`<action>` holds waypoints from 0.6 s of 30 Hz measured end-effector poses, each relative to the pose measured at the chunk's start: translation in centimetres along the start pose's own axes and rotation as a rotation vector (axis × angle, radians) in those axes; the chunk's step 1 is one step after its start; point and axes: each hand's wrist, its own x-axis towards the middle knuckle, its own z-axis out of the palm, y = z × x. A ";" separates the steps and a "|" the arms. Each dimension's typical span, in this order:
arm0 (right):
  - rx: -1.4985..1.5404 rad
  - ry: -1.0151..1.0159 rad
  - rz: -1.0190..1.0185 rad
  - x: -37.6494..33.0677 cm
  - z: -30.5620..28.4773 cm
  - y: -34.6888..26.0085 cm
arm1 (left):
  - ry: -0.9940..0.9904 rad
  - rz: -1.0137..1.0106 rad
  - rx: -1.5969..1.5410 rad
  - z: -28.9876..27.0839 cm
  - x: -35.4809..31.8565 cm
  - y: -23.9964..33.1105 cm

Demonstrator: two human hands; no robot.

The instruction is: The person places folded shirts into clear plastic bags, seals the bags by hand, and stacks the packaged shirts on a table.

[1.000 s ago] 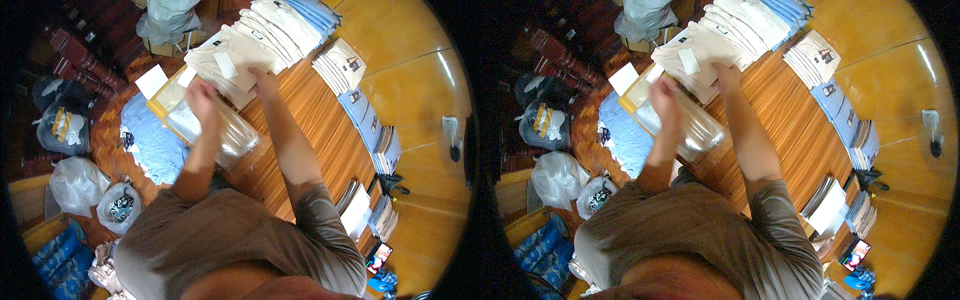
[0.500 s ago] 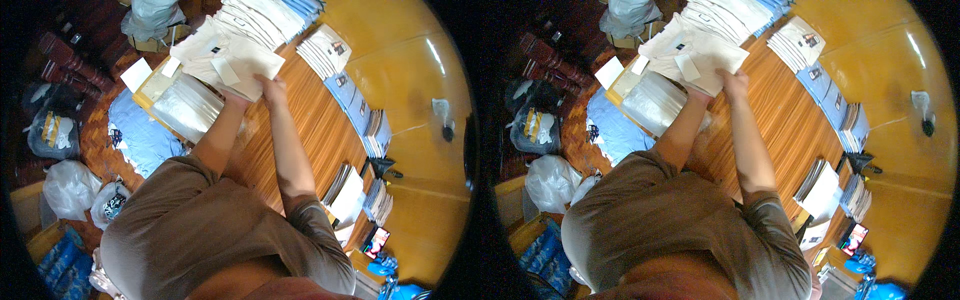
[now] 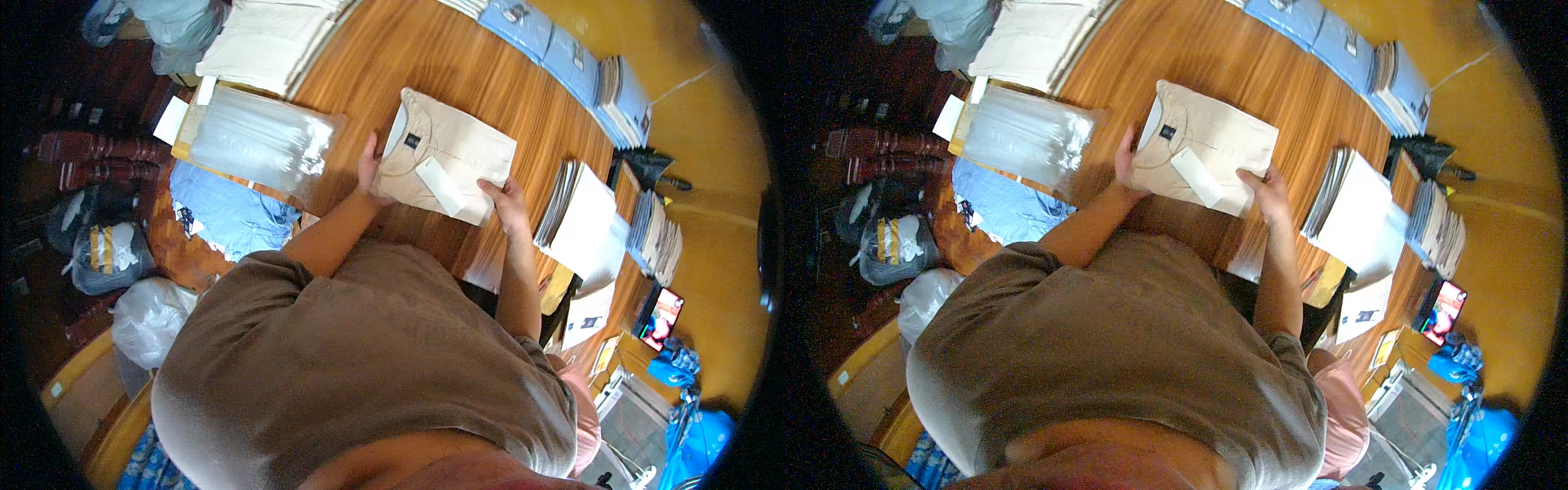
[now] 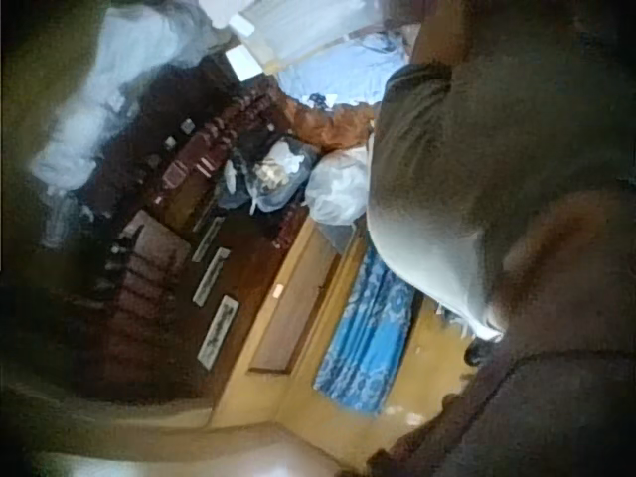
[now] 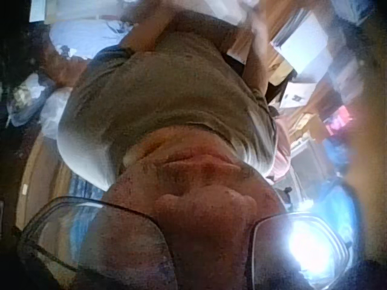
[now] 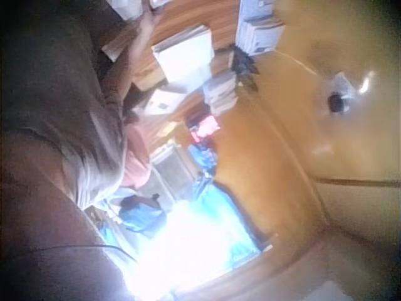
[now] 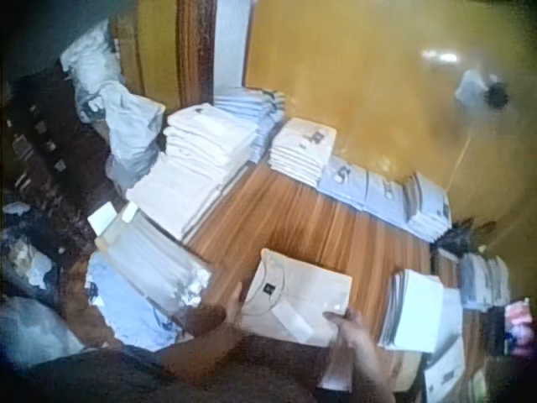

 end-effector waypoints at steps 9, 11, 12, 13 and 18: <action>-0.996 0.193 -0.567 -7.0 0.3 -2.0 | 0.595 0.124 1.413 -0.8 -3.2 -2.5; -0.928 -0.217 -0.708 -8.1 0.8 -1.3 | 0.613 0.150 1.531 -1.5 -3.0 -2.6; -1.021 -0.283 -0.771 -8.2 0.8 -0.8 | 0.598 0.125 1.498 -1.5 -3.0 -2.5; -1.112 -0.349 -0.834 -8.0 0.9 -0.3 | 0.584 0.099 1.465 -1.5 -3.1 -2.1; -1.132 -0.522 -1.013 -4.9 -2.5 4.3 | 0.572 0.080 1.374 -1.1 -4.0 -1.7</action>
